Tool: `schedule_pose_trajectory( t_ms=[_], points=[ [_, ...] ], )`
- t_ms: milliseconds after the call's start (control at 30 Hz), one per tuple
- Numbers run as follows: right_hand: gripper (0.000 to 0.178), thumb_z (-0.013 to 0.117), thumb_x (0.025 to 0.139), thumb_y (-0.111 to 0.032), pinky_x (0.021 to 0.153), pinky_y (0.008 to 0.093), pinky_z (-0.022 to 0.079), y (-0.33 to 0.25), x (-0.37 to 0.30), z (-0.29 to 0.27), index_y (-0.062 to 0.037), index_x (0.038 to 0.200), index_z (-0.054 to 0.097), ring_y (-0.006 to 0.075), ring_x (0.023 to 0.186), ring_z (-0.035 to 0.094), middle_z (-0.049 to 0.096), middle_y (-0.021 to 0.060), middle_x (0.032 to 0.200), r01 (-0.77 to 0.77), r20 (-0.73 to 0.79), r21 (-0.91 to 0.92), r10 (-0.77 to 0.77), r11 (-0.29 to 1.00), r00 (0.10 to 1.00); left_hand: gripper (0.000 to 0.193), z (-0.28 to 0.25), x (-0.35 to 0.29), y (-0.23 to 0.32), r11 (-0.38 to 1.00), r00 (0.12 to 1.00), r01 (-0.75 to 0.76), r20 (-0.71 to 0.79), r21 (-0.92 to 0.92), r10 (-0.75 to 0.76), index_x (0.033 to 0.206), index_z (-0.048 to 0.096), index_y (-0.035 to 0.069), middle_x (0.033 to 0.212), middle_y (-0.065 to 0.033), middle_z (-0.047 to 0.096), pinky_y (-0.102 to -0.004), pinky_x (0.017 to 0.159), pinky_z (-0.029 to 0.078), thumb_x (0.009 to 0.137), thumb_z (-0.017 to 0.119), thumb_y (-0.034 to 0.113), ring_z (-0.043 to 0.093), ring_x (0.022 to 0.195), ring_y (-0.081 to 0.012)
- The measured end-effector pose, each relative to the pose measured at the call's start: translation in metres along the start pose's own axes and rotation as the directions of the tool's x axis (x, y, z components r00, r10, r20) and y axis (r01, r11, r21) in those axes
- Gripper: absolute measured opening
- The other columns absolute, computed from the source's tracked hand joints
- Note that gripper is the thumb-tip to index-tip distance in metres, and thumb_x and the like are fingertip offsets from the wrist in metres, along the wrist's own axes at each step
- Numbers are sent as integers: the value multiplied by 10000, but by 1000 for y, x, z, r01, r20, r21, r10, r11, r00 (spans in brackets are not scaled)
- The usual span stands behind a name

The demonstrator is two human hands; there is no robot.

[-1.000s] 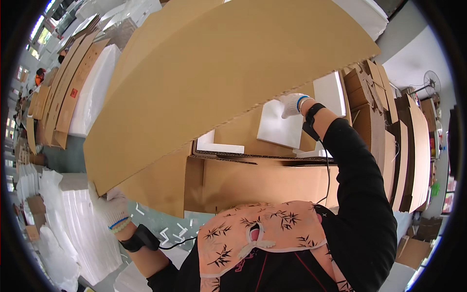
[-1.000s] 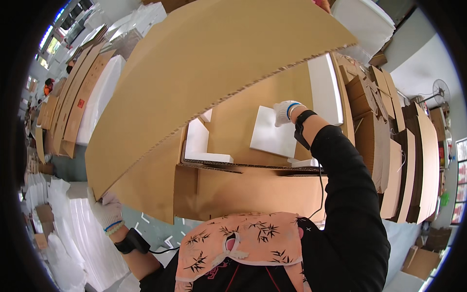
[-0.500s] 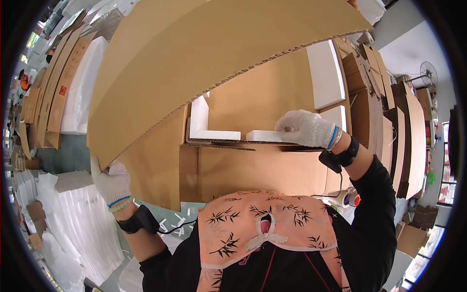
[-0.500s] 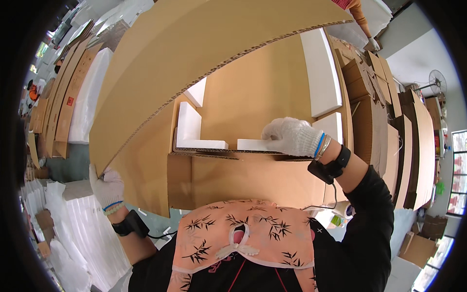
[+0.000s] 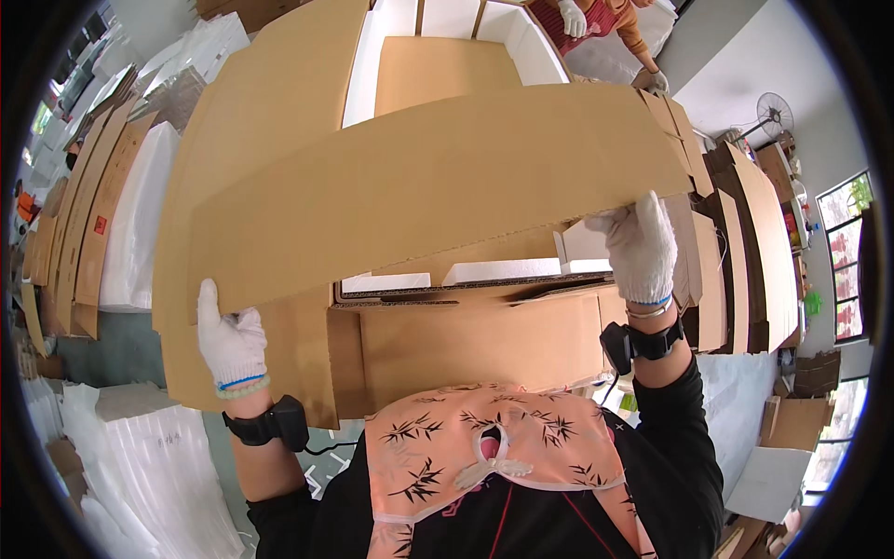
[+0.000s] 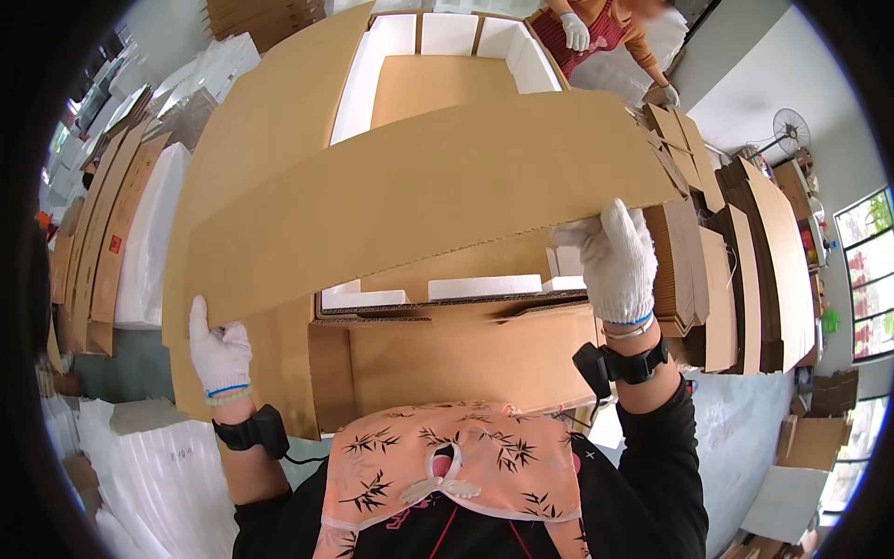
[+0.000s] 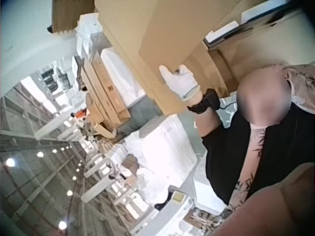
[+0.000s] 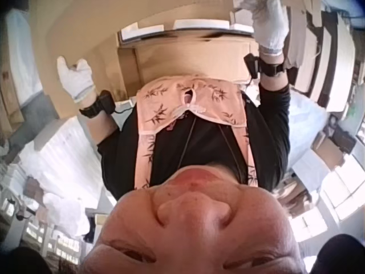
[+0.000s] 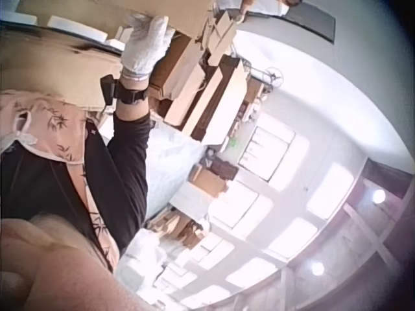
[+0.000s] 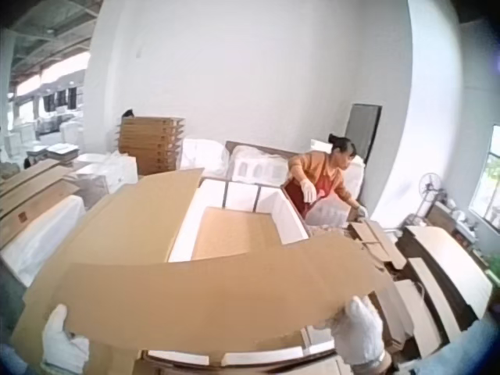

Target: The person places white foam corner protectors and flat foam sheets into large cardboard boxes. They fold the box flaps and seal the boxes using a handheld tape dispenser. The process is repeated for multiple boxes in a warehouse setting.

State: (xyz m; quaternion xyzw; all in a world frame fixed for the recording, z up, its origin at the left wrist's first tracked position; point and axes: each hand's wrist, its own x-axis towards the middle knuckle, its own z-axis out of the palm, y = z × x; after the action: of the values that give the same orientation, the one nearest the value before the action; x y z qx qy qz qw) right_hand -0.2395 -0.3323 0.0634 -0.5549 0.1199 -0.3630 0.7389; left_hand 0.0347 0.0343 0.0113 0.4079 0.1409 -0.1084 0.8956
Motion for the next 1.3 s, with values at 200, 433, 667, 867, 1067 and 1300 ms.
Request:
schedule_pose_trajectory(
  t_ms=[200, 433, 667, 867, 1067, 1300],
  points=[
    [248, 500, 967, -66, 786, 370, 596, -8, 8, 7, -1, 1202, 541, 234, 944, 679, 649, 141, 1111, 110, -312, 86, -79, 990, 947, 216, 9, -8, -4, 994, 978, 3, 206, 109, -26, 1124, 606, 34, 999, -40, 656, -232, 577, 448, 936, 632, 138, 596, 774, -107],
    [535, 528, 837, -64, 727, 357, 526, -9, 6, -21, 16, 1357, 429, 266, 853, 683, 681, 172, 944, -50, -166, -951, -369, 304, 914, 334, 75, -27, -2, 650, 944, -315, 301, 691, 138, 1156, 605, -27, 1046, -76, 666, -279, 711, 513, 899, 650, 181, 630, 847, -136],
    [766, 488, 718, -25, 671, 424, 554, -21, 16, -67, -81, 1468, 338, 331, 720, 691, 676, 243, 945, -167, -168, -986, 54, -13, 984, 594, 157, 24, -27, -18, 474, -877, 869, 481, 142, 1365, 492, 9, 1275, -210, 608, -392, 1010, 446, 835, 609, 251, 583, 1176, -358],
    [739, 495, 734, -24, 524, 363, 544, -43, 4, -69, -66, 1460, 361, 258, 616, 677, 675, 206, 887, -448, -371, -877, 346, 176, 862, 606, 172, 2, -41, 164, 518, -829, 845, 534, -134, 1407, 438, -13, 1383, -222, 521, -356, 1061, 408, 856, 602, 179, 517, 1274, -314],
    [696, 590, 796, -195, 791, 477, 519, -39, 20, -73, -65, 1445, 377, 384, 878, 644, 647, 240, 962, -15, -57, -928, 103, -372, 993, 599, 166, 5, -58, 162, 608, -740, 752, 653, -253, 1425, 410, -19, 1411, -212, 494, -349, 1082, 385, 872, 590, 126, 494, 1295, -281],
    [512, 620, 805, -267, 822, 467, 519, -9, 118, 17, -100, 1283, 545, 360, 961, 635, 661, 175, 1036, 531, 439, -822, 365, -205, 821, 602, 111, 21, -79, 2, 662, -738, 725, 674, -191, 1415, 456, 68, 1285, -185, 607, -380, 971, 472, 859, 546, 281, 613, 1128, -333]
  ],
)
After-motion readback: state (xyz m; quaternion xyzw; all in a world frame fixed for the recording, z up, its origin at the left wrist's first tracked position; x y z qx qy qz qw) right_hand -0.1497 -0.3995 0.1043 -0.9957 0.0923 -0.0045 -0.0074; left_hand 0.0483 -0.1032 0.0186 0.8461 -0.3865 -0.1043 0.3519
